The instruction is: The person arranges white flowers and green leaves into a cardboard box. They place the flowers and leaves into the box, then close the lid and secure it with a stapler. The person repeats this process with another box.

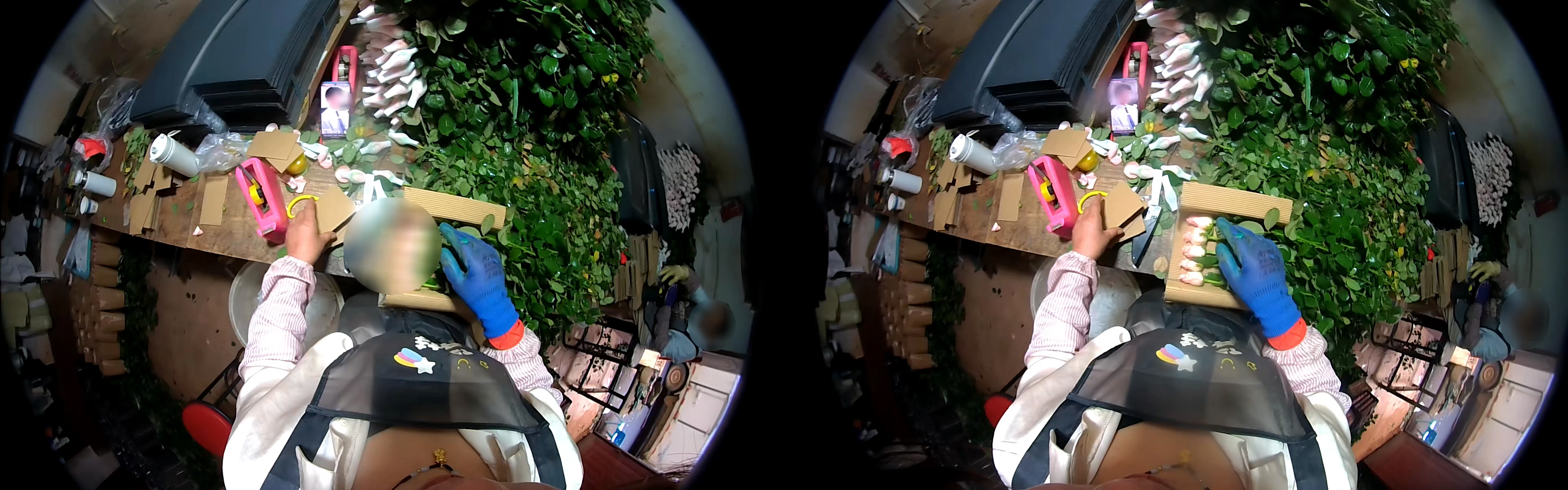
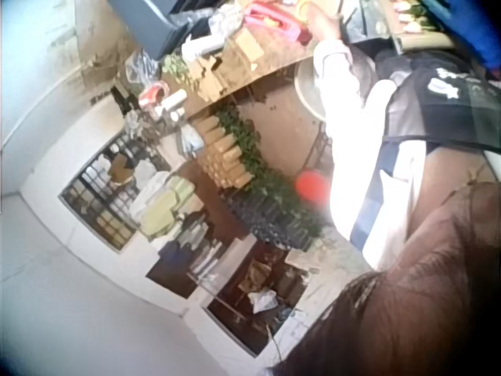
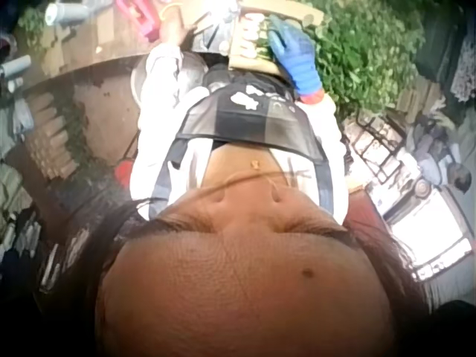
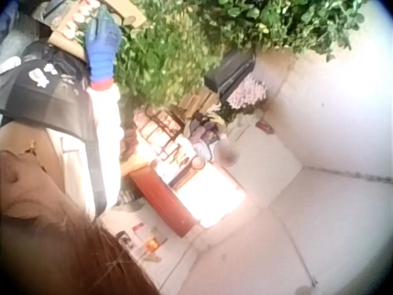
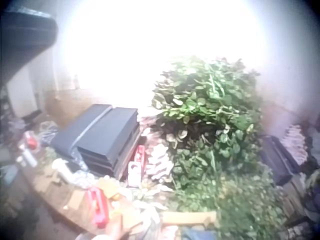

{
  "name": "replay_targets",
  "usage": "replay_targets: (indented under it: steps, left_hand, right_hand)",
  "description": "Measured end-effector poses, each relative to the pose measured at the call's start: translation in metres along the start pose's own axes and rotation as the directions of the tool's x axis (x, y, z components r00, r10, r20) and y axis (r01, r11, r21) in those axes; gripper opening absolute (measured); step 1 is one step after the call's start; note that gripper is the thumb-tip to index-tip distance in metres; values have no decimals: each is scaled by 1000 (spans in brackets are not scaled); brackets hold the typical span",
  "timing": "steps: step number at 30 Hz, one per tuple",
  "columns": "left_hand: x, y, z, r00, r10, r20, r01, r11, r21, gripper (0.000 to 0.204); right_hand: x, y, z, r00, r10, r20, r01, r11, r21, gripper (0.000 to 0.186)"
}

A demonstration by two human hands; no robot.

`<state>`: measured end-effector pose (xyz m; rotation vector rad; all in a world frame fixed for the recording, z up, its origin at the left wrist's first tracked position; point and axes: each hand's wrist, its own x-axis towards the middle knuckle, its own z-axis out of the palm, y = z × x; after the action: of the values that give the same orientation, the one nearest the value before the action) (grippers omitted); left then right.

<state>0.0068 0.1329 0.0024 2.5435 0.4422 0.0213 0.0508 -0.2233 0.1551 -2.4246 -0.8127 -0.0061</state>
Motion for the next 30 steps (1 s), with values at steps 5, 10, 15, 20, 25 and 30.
replay_targets:
  steps: [5,10,15,20,25,30]
  left_hand:
    - [-14,46,-40,953,6,-304,-45,992,-120,101]
    - [-73,151,-50,939,335,-80,-342,882,-325,110]
    - [-85,146,-36,925,380,-21,-314,730,-607,85]
    - [-65,123,-29,904,393,-169,-425,777,-465,32]
    - [-39,155,-26,724,679,124,-611,714,-343,54]
    - [-17,176,-1,594,713,373,-700,686,-197,115]
  right_hand:
    - [-5,-8,-10,995,98,36,-103,976,194,46]
    - [-10,-32,10,967,147,206,-240,793,560,39]
    - [-2,13,-6,817,348,460,-576,443,687,26]
    - [-7,58,11,676,320,664,-721,474,505,27]
    - [-4,74,42,775,313,550,-581,695,424,29]
    - [-7,51,33,840,447,307,-494,864,94,32]
